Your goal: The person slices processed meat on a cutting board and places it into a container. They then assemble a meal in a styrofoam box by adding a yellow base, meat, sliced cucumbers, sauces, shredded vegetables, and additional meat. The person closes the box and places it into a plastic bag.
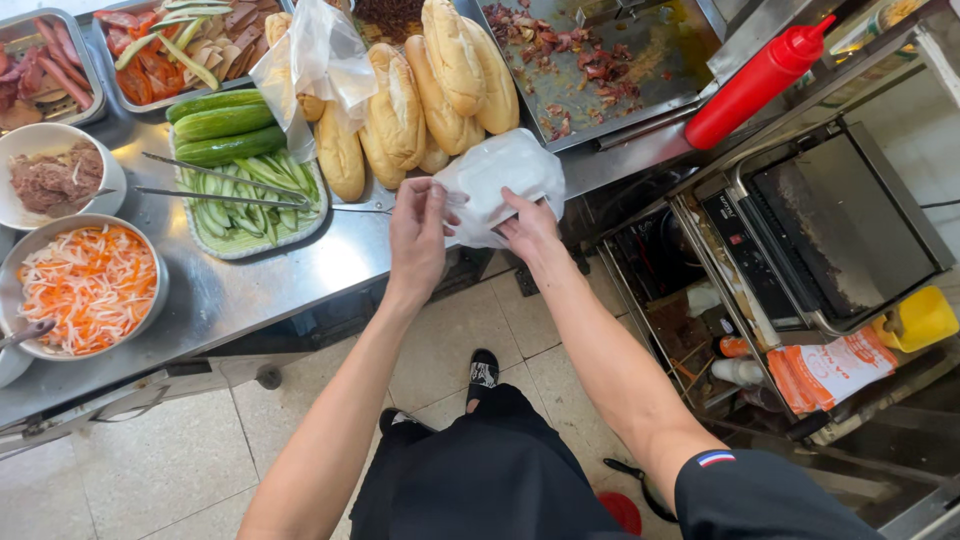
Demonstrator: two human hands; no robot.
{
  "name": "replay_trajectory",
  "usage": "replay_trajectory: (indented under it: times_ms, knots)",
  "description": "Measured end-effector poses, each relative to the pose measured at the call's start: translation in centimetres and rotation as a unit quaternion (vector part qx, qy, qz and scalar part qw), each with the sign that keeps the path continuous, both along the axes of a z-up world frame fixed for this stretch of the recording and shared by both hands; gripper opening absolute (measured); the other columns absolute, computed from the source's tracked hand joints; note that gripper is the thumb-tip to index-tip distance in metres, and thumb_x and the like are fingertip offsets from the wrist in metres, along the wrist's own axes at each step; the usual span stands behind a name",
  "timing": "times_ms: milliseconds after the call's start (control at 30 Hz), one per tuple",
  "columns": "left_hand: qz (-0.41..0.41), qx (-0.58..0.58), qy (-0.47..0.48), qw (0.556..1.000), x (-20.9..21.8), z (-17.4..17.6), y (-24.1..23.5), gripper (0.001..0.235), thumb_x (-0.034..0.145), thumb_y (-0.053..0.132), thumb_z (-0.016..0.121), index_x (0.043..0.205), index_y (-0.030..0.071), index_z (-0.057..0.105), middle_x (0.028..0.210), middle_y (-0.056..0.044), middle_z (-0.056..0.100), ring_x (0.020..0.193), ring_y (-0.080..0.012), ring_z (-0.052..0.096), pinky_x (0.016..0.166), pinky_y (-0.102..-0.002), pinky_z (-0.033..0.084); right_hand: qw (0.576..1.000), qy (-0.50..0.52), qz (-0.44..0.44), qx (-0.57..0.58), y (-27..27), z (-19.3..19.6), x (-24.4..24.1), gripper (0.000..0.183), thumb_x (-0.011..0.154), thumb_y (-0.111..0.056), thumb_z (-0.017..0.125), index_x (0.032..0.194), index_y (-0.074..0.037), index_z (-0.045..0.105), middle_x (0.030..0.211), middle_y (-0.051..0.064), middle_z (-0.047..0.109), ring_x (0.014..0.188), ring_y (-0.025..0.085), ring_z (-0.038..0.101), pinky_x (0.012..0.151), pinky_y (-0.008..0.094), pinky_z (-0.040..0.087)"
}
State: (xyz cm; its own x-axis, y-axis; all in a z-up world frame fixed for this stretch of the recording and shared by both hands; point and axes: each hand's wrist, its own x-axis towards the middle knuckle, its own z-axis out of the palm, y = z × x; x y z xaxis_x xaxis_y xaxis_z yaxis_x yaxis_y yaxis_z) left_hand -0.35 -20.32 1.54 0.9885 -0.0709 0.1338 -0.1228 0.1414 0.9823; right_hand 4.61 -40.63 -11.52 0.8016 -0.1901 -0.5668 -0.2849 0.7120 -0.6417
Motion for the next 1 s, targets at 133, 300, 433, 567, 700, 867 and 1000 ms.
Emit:
replay_trajectory:
  times_ms: [133,300,433,567,700,867,1000]
  knots:
    - [0.069,0.11,0.018,0.991,0.8,2.2,1.0,0.027,0.113,0.026,0.056,0.123,0.002,0.062,0.095,-0.014,0.07,0.079,-0.013,0.067,0.068,-0.03,0.058,0.998,-0.016,0.057,0.035,-1.0,1.1,-1.0,0.055,0.088,-0.009,0.065,0.139,-0.009,0.044,0.138,0.016,0.055,0.124,0.039,0.058,0.106,0.059,0.046]
    - [0.136,0.272,-0.131,0.943,0.7,6.0,0.7,0.057,0.094,0.02,0.073,0.142,-0.001,0.051,0.111,-0.016,0.068,0.091,-0.0271,0.066,0.079,-0.04,0.054,0.996,0.042,0.076,0.035,-2.8,3.4,-2.5,0.059,0.105,-0.026,0.063,0.151,0.0,0.036,0.149,0.025,0.041,0.135,0.039,0.046,0.116,0.052,0.032]
    - [0.168,0.202,-0.244,0.933,0.3,9.8,-2.1,0.04,0.094,0.015,0.076,0.13,0.001,0.066,0.107,-0.014,0.069,0.102,-0.0268,0.066,0.088,-0.038,0.054,0.991,-0.039,0.128,0.001,-5.5,11.0,-5.3,0.046,0.095,-0.029,0.061,0.133,-0.005,0.065,0.142,0.014,0.06,0.122,0.027,0.059,0.103,0.045,0.045]
    - [0.049,0.114,-0.093,0.988,1.0,12.7,-8.5,0.021,0.087,0.018,0.081,0.094,0.0,0.075,0.072,-0.006,0.069,0.062,-0.0129,0.061,0.061,-0.029,0.049,0.962,-0.136,-0.003,-0.236,-11.7,22.1,-6.7,0.033,0.097,-0.024,0.065,0.124,-0.006,0.071,0.119,0.007,0.073,0.106,0.015,0.069,0.091,0.033,0.052]
    - [-0.099,0.134,-0.056,0.984,2.2,15.2,-14.9,0.022,0.083,0.021,0.082,0.091,0.0,0.081,0.062,-0.005,0.071,0.054,-0.0092,0.058,0.054,-0.026,0.047,0.844,-0.212,-0.178,-0.459,-20.7,33.2,-5.3,0.029,0.1,-0.023,0.064,0.118,-0.002,0.074,0.1,0.005,0.078,0.091,0.012,0.071,0.077,0.027,0.052]
    - [-0.27,0.056,-0.109,0.955,5.1,20.6,-26.2,0.03,0.091,0.028,0.073,0.094,-0.001,0.082,0.067,-0.005,0.074,0.056,-0.0067,0.061,0.053,-0.024,0.048,0.719,-0.186,-0.251,-0.621,-32.8,45.8,-3.4,0.026,0.099,-0.023,0.064,0.114,-0.005,0.076,0.095,0.004,0.078,0.075,0.008,0.073,0.061,0.023,0.051]
    - [-0.321,0.024,-0.119,0.939,7.1,25.7,-36.3,0.04,0.1,0.034,0.057,0.115,0.002,0.077,0.078,-0.007,0.078,0.057,-0.0091,0.067,0.056,-0.024,0.055,0.624,-0.125,-0.286,-0.717,-41.9,54.1,-1.0,0.025,0.1,-0.025,0.064,0.114,-0.007,0.076,0.096,0.004,0.08,0.073,0.008,0.074,0.069,0.021,0.057]
